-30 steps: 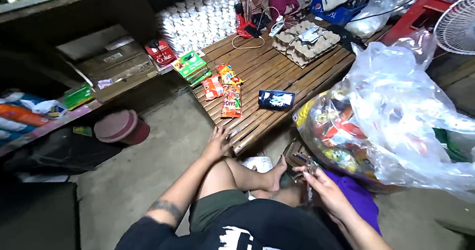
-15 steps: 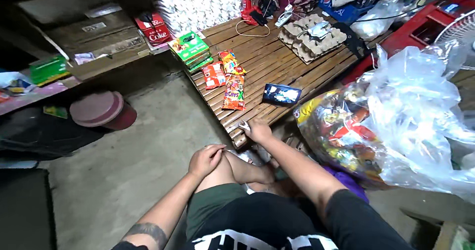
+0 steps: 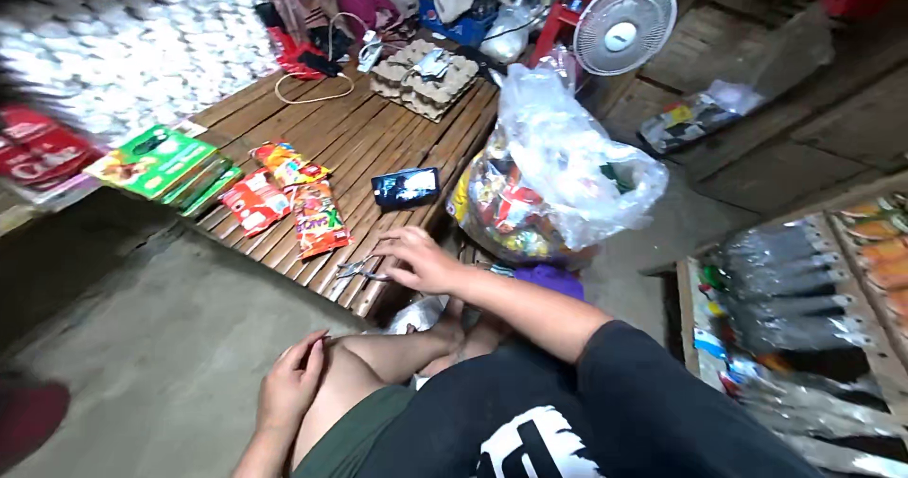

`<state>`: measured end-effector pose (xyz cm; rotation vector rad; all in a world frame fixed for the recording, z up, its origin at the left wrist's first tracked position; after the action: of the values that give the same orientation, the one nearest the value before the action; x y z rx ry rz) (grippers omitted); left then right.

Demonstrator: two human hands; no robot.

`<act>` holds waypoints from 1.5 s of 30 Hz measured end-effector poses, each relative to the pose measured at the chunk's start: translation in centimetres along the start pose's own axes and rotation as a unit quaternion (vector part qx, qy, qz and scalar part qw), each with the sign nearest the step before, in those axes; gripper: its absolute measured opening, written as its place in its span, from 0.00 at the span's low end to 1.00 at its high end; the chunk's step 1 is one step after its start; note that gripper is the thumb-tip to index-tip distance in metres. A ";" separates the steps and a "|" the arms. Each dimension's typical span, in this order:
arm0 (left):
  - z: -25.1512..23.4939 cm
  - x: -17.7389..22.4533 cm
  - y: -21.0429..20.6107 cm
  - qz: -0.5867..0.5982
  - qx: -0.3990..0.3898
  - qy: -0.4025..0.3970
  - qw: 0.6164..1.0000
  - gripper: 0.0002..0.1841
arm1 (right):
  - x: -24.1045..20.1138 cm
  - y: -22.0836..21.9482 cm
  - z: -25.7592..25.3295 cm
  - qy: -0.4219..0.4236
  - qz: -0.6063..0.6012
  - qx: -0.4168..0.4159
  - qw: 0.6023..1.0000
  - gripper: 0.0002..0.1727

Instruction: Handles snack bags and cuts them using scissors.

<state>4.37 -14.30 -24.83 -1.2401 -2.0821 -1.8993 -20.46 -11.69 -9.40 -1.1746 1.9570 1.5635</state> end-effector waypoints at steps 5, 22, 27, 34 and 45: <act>-0.3 0.6 -0.3 -0.017 -0.024 0.002 1.000 0.21 | -9.3 19.2 8.5 0.201 0.118 0.273 0.933 0.11; -0.8 0.3 -0.7 -0.067 -0.096 0.049 0.992 0.19 | 8.3 26.8 21.0 -0.477 0.151 0.251 0.829 0.31; -0.8 -0.5 -1.0 -0.044 -0.103 0.059 0.992 0.19 | 9.6 30.4 19.2 -0.413 0.176 0.276 0.850 0.28; -0.8 -1.2 -1.1 -0.045 -0.106 0.075 0.990 0.18 | 11.8 27.3 19.4 -0.415 0.102 0.247 0.870 0.26; -0.3 -0.8 -0.5 -0.026 -0.088 0.066 0.994 0.18 | 1.8 35.2 24.6 -0.338 0.088 0.351 0.869 0.20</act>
<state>4.49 -14.88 -25.56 -1.0648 -1.9355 -2.1634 -54.21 11.75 3.30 -0.1180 1.8727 0.9583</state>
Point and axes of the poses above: each hand's wrist, its own z-axis away from the middle knuckle, its own y-axis out of the back of the hand, x = y × z, the point moved 10 cm from there along -z, towards the middle knuckle, and after that the axes turned 14 degrees about -z, right-handed, at the moved point
